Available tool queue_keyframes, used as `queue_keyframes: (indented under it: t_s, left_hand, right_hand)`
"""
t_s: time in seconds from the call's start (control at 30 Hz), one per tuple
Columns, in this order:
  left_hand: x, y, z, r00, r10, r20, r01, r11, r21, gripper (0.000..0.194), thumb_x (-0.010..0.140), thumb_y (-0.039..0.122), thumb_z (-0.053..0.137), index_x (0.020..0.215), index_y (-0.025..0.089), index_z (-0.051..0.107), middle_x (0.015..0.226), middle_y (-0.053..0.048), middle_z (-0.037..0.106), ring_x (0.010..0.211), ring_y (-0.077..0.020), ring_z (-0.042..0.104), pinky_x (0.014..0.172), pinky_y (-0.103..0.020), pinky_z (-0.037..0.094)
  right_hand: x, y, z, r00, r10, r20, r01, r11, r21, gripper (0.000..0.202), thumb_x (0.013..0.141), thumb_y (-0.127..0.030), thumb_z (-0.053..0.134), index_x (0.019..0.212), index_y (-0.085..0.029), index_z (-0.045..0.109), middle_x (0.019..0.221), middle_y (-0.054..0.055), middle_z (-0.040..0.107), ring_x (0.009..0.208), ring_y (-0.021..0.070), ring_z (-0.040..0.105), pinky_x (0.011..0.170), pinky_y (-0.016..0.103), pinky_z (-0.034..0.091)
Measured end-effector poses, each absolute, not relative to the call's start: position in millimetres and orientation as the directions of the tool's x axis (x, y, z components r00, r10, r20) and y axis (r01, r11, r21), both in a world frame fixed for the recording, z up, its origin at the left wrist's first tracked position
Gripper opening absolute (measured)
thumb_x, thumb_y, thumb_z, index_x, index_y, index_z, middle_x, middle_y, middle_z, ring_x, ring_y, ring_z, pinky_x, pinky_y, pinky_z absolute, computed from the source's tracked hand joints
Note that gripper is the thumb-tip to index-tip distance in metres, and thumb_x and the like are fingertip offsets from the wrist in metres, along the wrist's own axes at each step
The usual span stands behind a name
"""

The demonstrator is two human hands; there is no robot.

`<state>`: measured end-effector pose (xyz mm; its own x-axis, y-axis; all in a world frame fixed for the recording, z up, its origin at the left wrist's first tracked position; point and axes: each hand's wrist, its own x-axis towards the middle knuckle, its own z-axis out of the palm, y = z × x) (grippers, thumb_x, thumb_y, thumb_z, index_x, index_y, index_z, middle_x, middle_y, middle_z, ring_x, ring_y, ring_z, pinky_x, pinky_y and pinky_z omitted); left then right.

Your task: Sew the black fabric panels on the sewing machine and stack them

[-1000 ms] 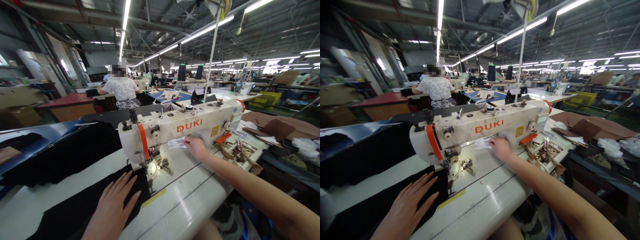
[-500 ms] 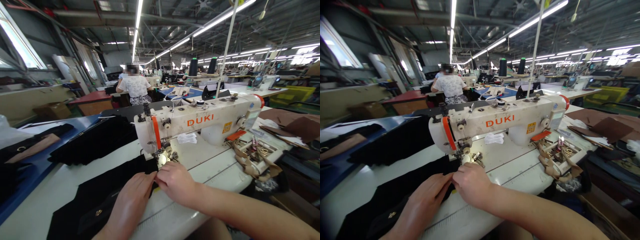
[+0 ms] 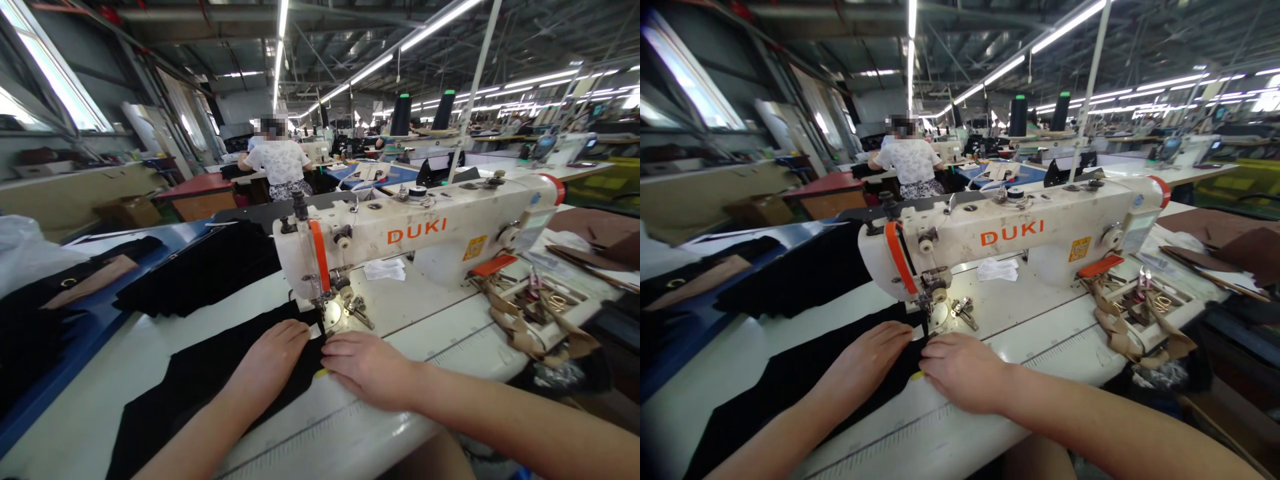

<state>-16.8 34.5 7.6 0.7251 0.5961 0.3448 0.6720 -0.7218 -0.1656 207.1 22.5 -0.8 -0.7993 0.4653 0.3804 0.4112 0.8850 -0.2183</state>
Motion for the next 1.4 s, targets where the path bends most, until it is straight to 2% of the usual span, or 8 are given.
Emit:
queue_keyframes:
  t_s: [0.17,0.3,0.53,0.97,1.2,1.3,1.4]
  left_hand:
    - [-16.9,34.1,10.6,0.748,0.593,0.299,0.648,-0.75,-0.134,0.036,0.086,0.0,0.04,0.109,0.014,0.064,0.105,-0.008,0.071,0.098,-0.0209,0.066,0.089,-0.036,0.054]
    - [-14.6,39.5,9.6,0.751,0.574,0.328,0.634,-0.766,-0.11,0.032,0.088,0.003,0.041,0.104,0.016,0.065,0.101,-0.008,0.071,0.095,-0.0205,0.066,0.087,-0.035,0.055]
    - [-11.9,40.6,7.2,0.758,0.517,0.399,0.603,-0.788,-0.126,0.029,0.092,0.006,0.039,0.103,0.014,0.064,0.1,-0.009,0.071,0.094,-0.0203,0.066,0.085,-0.034,0.056]
    - [-9.9,39.8,5.0,0.749,0.517,0.413,0.601,-0.793,-0.098,0.034,0.093,0.008,0.034,0.104,0.015,0.065,0.099,-0.009,0.071,0.094,-0.0209,0.066,0.085,-0.036,0.057]
    - [-12.4,42.0,1.9,0.774,0.445,0.451,0.569,-0.801,-0.185,0.035,0.095,0.008,0.033,0.103,0.012,0.067,0.101,-0.01,0.073,0.094,-0.0206,0.068,0.087,-0.035,0.057]
    - [-13.1,43.1,0.0,0.766,0.465,0.445,0.583,-0.794,-0.174,0.036,0.096,0.01,0.033,0.103,0.013,0.069,0.101,-0.009,0.074,0.095,-0.0198,0.069,0.088,-0.034,0.057]
    - [-14.3,40.8,-2.4,0.732,0.511,0.45,0.617,-0.777,-0.121,0.035,0.097,0.015,0.035,0.105,0.014,0.07,0.104,-0.008,0.074,0.097,-0.0199,0.069,0.091,-0.035,0.056]
  right_hand:
    - [207.0,22.0,0.3,-0.798,0.466,0.383,0.411,0.885,-0.219,0.026,0.096,-0.019,0.047,0.106,-0.011,0.069,0.115,0.011,0.068,0.111,0.0202,0.059,0.103,0.033,0.043]
    - [207.5,21.7,0.0,-0.796,0.466,0.387,0.411,0.885,-0.219,0.026,0.097,-0.02,0.046,0.106,-0.011,0.069,0.118,0.012,0.067,0.116,0.0201,0.056,0.104,0.033,0.042]
    - [208.2,22.2,-1.0,-0.803,0.471,0.364,0.43,0.882,-0.193,0.025,0.096,-0.019,0.046,0.108,-0.012,0.067,0.118,0.011,0.066,0.111,0.0206,0.059,0.101,0.033,0.044]
    - [208.0,23.4,-3.6,-0.803,0.464,0.373,0.423,0.886,-0.192,0.026,0.097,-0.019,0.045,0.11,-0.013,0.066,0.119,0.011,0.065,0.112,0.0206,0.057,0.102,0.032,0.042]
    - [207.6,22.8,-2.2,-0.797,0.47,0.38,0.415,0.883,-0.222,0.024,0.095,-0.018,0.046,0.106,-0.013,0.067,0.115,0.01,0.066,0.109,0.0197,0.057,0.101,0.031,0.042]
    - [208.2,26.7,2.0,-0.78,0.499,0.378,0.432,0.866,-0.251,0.023,0.094,-0.017,0.046,0.105,-0.013,0.066,0.108,0.009,0.068,0.104,0.019,0.058,0.097,0.03,0.043]
    - [206.7,37.3,7.0,-0.752,0.546,0.368,0.5,0.837,-0.221,0.021,0.094,-0.018,0.046,0.1,-0.013,0.066,0.095,0.008,0.068,0.092,0.0194,0.059,0.089,0.031,0.045]
